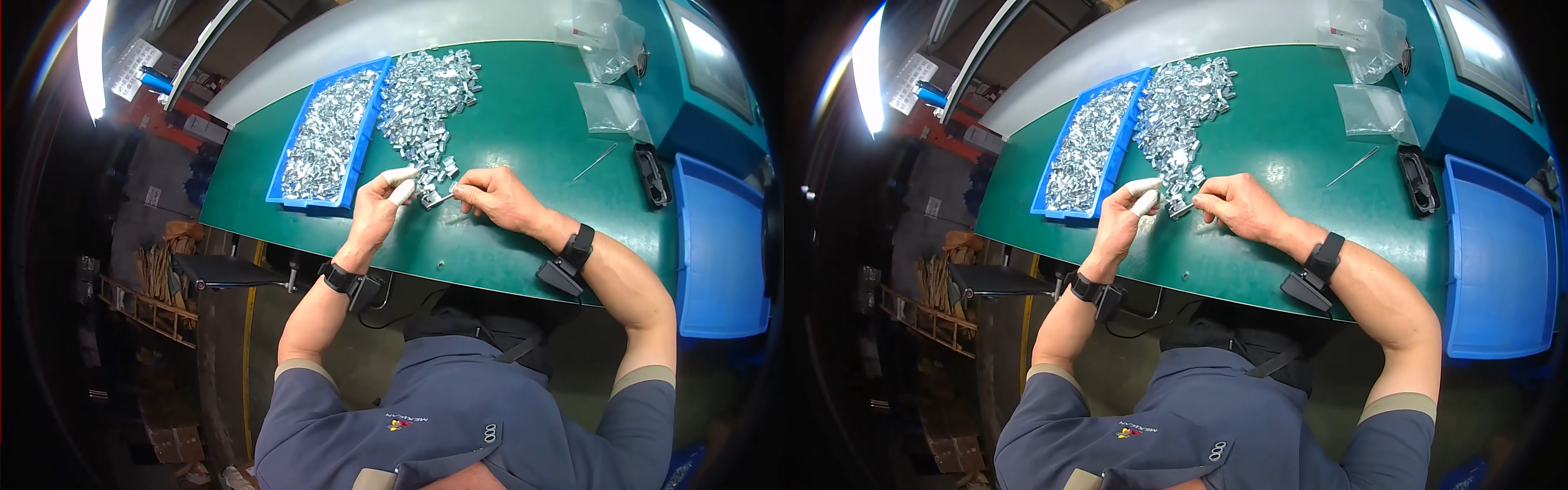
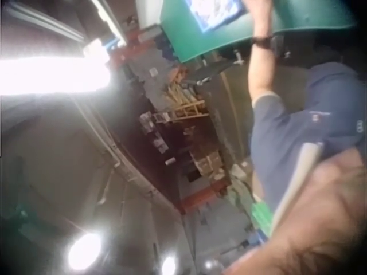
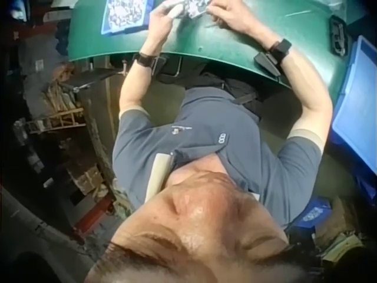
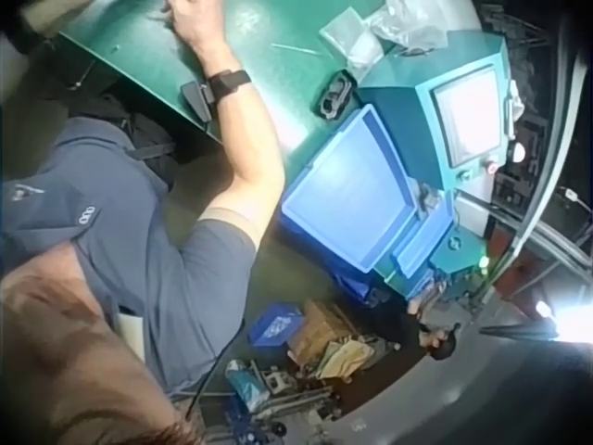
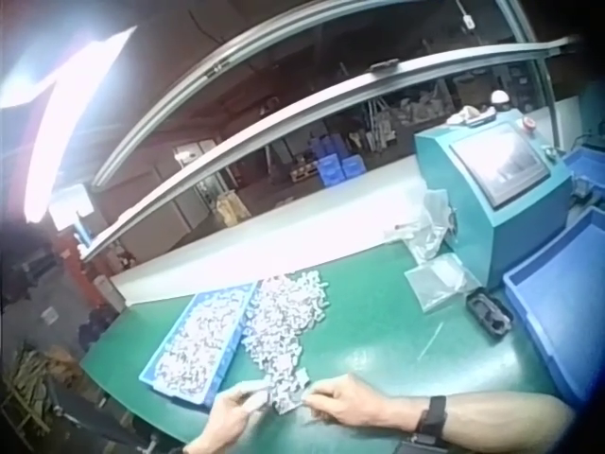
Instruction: The person picks up a metal rod and a metal clip by hand, slides the clip onto the rod, and then removes the clip to place it back on the table. This process is repeated multiple times with different clips and the same rod.
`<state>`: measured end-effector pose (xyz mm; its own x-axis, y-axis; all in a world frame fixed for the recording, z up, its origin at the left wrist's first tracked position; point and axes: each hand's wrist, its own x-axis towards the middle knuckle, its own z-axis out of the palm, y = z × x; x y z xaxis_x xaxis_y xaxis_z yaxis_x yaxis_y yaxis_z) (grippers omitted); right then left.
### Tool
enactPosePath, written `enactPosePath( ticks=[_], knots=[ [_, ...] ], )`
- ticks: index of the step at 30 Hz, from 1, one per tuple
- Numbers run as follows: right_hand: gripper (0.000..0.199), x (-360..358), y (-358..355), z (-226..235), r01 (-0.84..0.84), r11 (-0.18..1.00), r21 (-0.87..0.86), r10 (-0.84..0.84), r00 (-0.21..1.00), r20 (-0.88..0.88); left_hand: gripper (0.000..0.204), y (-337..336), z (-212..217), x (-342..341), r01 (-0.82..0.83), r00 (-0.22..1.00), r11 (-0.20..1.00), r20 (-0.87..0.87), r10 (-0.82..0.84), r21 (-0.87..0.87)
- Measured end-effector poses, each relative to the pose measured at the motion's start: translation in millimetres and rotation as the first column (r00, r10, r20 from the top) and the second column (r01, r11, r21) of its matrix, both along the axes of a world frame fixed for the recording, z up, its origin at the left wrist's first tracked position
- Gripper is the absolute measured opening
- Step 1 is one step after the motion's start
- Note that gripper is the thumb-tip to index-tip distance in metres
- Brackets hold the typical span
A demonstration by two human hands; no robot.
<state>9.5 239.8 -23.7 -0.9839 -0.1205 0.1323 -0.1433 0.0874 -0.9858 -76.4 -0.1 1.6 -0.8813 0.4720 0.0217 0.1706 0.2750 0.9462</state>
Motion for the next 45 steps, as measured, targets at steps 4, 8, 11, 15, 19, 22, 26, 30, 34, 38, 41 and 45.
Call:
enactPosePath(
  ticks=[4,8,11,15,19,22,26,30,34,38,41,45],
  knots=[
    [0.026,-1.9,2.6,0.7,0.038,0.999,-0.019,-0.039,0.999,-0.031,0.026,12.6,-4.3,8.6,0.045,0.987,0.98,0.142,-0.073,0.192],
    [0.026,-2.5,1.5,3.6,0.153,0.987,-0.054,-0.156,0.985,-0.066,0.021,18.0,-5.9,14.2,-0.007,0.978,0.966,0.203,-0.047,0.259],
    [0.028,-4.7,2.2,1.2,0.198,0.972,-0.124,-0.208,0.976,-0.068,0.02,22.5,-2.3,18.6,-0.023,0.978,0.962,0.206,-0.034,0.272],
    [0.033,-3.7,1.0,2.3,0.2,0.968,-0.149,-0.213,0.974,-0.081,0.019,25.7,-1.1,23.5,0.004,0.977,0.968,0.207,-0.058,0.252],
    [0.039,-5.4,5.0,-0.6,0.144,0.981,-0.129,-0.148,0.989,-0.023,0.019,30.5,-5.5,24.4,0.009,0.978,0.964,0.199,-0.064,0.265],
    [0.045,-4.6,5.9,2.5,0.118,0.988,-0.096,-0.112,0.992,0.057,0.019,36.1,-5.6,28.8,0.052,0.972,0.962,0.209,-0.11,0.267],
    [0.047,-3.7,4.3,1.7,0.043,0.994,-0.102,-0.032,0.994,0.105,0.018,37.9,-7.1,29.4,0.063,0.978,0.967,0.179,-0.11,0.249],
    [0.048,-6.5,7.6,-3.4,0.144,0.981,-0.132,-0.142,0.99,0.028,0.017,15.9,-3.1,14.4,0.046,0.994,0.98,0.093,-0.065,0.196],
    [0.046,-17.5,22.4,-8.6,0.324,0.926,-0.194,-0.316,0.946,0.071,0.017,-48.2,13.9,-50.6,-0.099,0.96,0.989,-0.252,0.125,0.114],
    [0.045,-15.0,20.7,-8.1,0.304,0.944,-0.128,-0.298,0.953,0.059,0.037,-63.3,33.0,-63.4,-0.349,0.608,0.898,-0.794,-0.001,-0.268],
    [0.045,-12.9,19.9,-7.4,0.28,0.954,-0.103,-0.276,0.96,0.053,0.038,-29.7,13.5,-33.7,-0.051,0.732,0.9,-0.63,-0.261,-0.433],
    [0.045,-12.0,17.8,-7.1,0.278,0.958,-0.074,-0.274,0.96,0.054,0.034,-1.2,6.4,-12.2,0.008,0.621,0.809,-0.631,-0.465,-0.588]
  ],
)
